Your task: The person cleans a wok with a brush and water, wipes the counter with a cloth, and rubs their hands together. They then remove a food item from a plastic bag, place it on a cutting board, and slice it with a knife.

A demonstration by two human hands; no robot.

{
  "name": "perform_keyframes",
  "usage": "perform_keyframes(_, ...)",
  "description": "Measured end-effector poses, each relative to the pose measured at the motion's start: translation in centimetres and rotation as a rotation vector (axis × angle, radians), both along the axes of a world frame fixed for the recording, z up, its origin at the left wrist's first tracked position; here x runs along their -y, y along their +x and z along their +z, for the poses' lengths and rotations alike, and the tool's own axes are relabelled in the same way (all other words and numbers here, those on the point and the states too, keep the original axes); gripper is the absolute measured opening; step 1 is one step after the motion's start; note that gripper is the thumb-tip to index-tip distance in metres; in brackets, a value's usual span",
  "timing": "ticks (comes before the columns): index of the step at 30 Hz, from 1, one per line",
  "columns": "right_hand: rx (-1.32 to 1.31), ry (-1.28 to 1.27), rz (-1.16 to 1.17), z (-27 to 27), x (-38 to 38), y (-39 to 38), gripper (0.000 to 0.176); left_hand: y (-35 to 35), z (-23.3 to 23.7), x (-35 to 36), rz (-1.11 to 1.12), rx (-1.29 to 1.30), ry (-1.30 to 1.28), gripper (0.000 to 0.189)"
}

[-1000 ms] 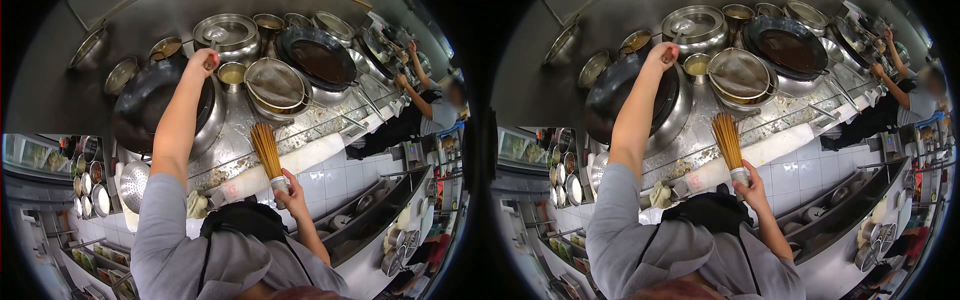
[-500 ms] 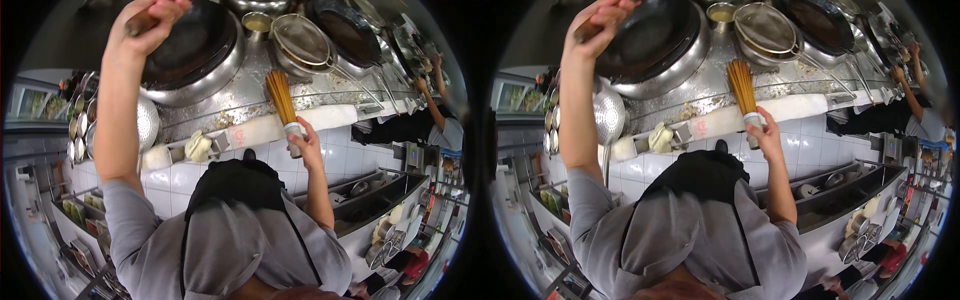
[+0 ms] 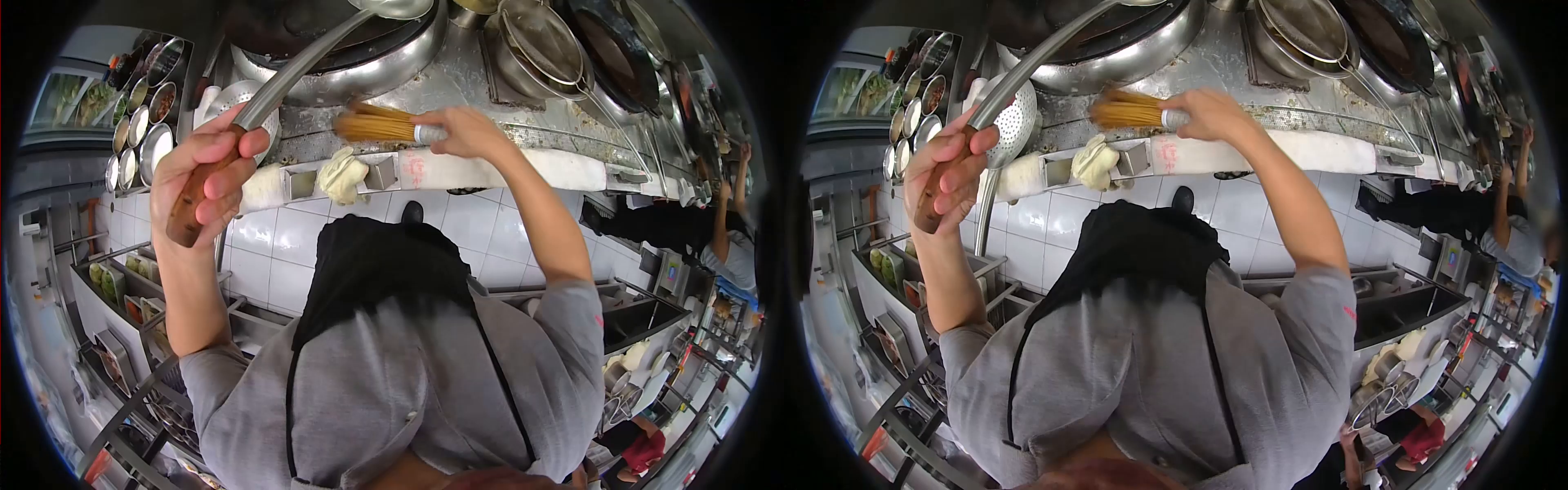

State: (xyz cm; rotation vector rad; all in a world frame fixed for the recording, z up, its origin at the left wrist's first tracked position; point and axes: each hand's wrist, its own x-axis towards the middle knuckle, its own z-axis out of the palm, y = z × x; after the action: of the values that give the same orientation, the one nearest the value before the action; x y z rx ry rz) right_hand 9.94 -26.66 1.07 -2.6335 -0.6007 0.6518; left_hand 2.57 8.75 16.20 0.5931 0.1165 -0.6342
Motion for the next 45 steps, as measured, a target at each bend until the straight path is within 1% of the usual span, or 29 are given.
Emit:
perform_keyframes(2, 0.021, -0.030, 0.149, -0.6, -0.1, 1.5, 0.064, -1.1, -0.4, -0.5, 0.029, -0.011, -0.002, 0.050)
perform_keyframes(3, 0.040, -0.076, 0.179, -0.4, 0.9, 1.5, 0.064, -1.6, -0.4, -0.7, 0.034, -0.005, 0.010, 0.050)
perform_keyframes(5, 0.077, -0.172, 0.251, 1.0, 5.1, 1.9, 0.063, -2.6, -0.4, -1.1, 0.055, 0.005, 0.030, 0.051)
perform_keyframes(6, 0.067, -0.249, 0.224, 2.8, 6.7, 1.6, 0.060, -3.1, -0.2, -1.0, 0.097, -0.012, 0.080, 0.053)
perform_keyframes(9, 0.097, -0.476, 0.164, 8.3, 8.5, 1.6, 0.053, -3.8, -0.6, -1.5, 0.077, 0.005, 0.128, 0.056)
perform_keyframes(10, 0.118, -0.551, 0.142, 9.3, 8.8, 1.7, 0.051, -4.0, -0.7, -1.6, 0.098, -0.018, 0.169, 0.061)
perform_keyframes(13, 0.233, -0.355, -0.124, 8.4, 8.1, 1.9, 0.045, -4.3, -0.9, -1.5, 0.119, -0.017, 0.175, 0.064)
perform_keyframes(14, 0.205, -0.276, -0.201, 6.9, 7.3, 2.4, 0.043, -4.2, -1.0, -1.5, 0.127, -0.011, 0.204, 0.064)
perform_keyframes(16, 0.236, -0.050, -0.411, 0.1, 6.8, 3.7, 0.048, -3.8, -1.2, -1.3, 0.109, 0.005, 0.233, 0.064)
perform_keyframes(19, 0.069, -0.019, -0.383, 0.1, 5.7, 0.8, 0.051, -3.3, -1.0, -0.7, 0.093, 0.015, 0.292, 0.065)
perform_keyframes(20, 0.004, -0.027, -0.355, 0.9, 6.8, 0.1, 0.048, -3.3, -0.9, -0.6, 0.089, 0.026, 0.308, 0.066)
perform_keyframes(22, 0.051, -0.133, -0.331, 3.8, 7.5, -1.4, 0.047, -3.2, -0.7, 0.0, 0.078, 0.058, 0.343, 0.068)
perform_keyframes(24, 0.093, -0.214, -0.352, 5.1, 7.6, -1.9, 0.046, -3.1, -0.8, 0.4, 0.059, 0.079, 0.377, 0.068)
perform_keyframes(27, 0.092, -0.045, -0.224, 2.6, 7.6, -1.0, 0.046, -2.9, -1.1, 1.2, 0.015, 0.083, 0.420, 0.072)
perform_keyframes(28, 0.012, -0.036, -0.150, 1.5, 7.9, -0.6, 0.049, -2.8, -1.5, 1.2, -0.014, 0.082, 0.442, 0.073)
perform_keyframes(30, 0.025, -0.102, -0.123, 2.3, 10.2, -1.2, 0.052, -2.5, -1.7, 1.9, -0.074, 0.059, 0.499, 0.075)
perform_keyframes(31, 0.021, -0.129, -0.097, 2.9, 10.7, -1.5, 0.053, -2.4, -1.9, 2.6, -0.096, 0.074, 0.572, 0.075)
perform_keyframes(32, 0.010, -0.206, -0.067, 3.8, 12.1, -1.7, 0.057, -2.5, -2.2, 3.2, -0.109, 0.089, 0.648, 0.075)
perform_keyframes(33, 0.030, -0.256, -0.069, 3.8, 14.2, -1.5, 0.057, -2.7, -2.4, 3.8, -0.116, 0.102, 0.729, 0.075)
perform_keyframes(34, 0.051, -0.304, -0.069, 3.7, 15.9, -1.5, 0.057, -2.7, -2.2, 4.6, -0.159, 0.077, 0.742, 0.076)
perform_keyframes(36, 0.103, -0.443, -0.092, 5.8, 17.0, -1.2, 0.055, -2.5, -3.0, 4.9, -0.256, 0.139, 0.834, 0.075)
perform_keyframes(39, 0.170, -0.614, -0.223, 8.0, 16.3, -0.7, 0.051, -2.7, -4.0, 5.5, -0.381, 0.264, 0.994, 0.074)
perform_keyframes(40, 0.170, -0.586, -0.247, 8.9, 15.3, -0.9, 0.044, -2.8, -4.2, 5.6, -0.403, 0.303, 1.036, 0.074)
perform_keyframes(42, 0.222, -0.476, -0.246, 8.4, 14.0, -1.3, 0.041, -2.9, -3.8, 6.1, -0.441, 0.352, 1.143, 0.073)
perform_keyframes(43, 0.245, -0.419, -0.249, 7.8, 13.8, -1.7, 0.039, -3.0, -4.4, 5.9, -0.420, 0.457, 1.176, 0.074)
perform_keyframes(45, 0.168, -0.288, -0.252, 4.0, 15.6, -1.1, 0.040, -3.0, -6.0, 5.5, -0.371, 0.679, 1.234, 0.075)
